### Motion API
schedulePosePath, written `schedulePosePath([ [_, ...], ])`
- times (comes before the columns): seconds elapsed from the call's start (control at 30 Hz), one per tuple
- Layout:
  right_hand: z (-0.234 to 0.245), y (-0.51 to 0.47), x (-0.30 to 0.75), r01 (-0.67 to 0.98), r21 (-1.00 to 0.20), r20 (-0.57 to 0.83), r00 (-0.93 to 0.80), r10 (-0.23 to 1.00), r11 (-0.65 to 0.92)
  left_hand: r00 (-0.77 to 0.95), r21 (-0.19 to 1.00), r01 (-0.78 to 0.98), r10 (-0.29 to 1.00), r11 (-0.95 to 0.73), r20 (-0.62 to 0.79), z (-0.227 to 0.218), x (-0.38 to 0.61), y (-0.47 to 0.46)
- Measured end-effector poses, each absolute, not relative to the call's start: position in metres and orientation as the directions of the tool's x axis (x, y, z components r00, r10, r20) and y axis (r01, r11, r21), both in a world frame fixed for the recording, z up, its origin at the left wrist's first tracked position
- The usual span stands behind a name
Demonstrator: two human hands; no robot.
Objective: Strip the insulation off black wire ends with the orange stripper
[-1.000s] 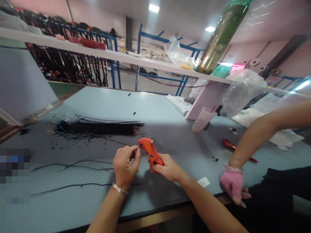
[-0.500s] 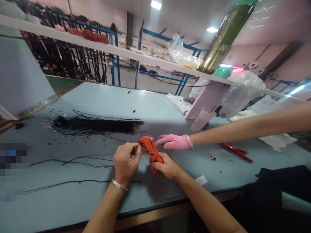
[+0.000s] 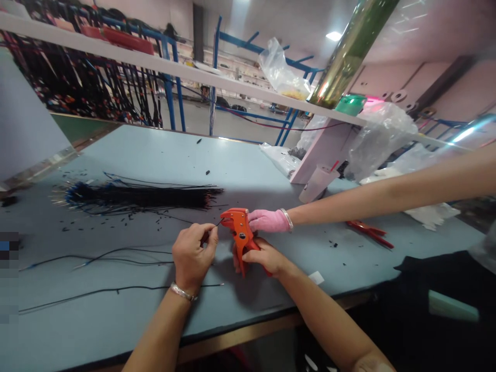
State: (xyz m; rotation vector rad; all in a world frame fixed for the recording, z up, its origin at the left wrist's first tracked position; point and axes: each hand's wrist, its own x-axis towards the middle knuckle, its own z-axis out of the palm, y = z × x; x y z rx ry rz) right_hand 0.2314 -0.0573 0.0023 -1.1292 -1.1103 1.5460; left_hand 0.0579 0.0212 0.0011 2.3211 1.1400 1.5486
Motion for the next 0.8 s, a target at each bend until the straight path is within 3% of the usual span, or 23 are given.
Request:
schedulePosePath([
  [0.17,-0.003,-0.058,0.233,-0.277,-0.932,-0.154,-0.286,0.946,-0.235,0.167,0.547,0.488,0.687,-0.680,0.707,0.000,0.058,0.021],
  [0.4,-0.003,-0.056,0.233,-0.402,-0.903,-0.035,-0.287,0.957,-0.153,0.097,0.645,0.452,0.753,-0.616,0.651,0.002,0.056,0.017],
  [0.8,-0.011,-0.054,0.230,-0.380,-0.916,-0.040,-0.231,0.972,-0.128,0.213,0.547,0.423,0.666,-0.723,0.715,0.004,0.062,0.013],
])
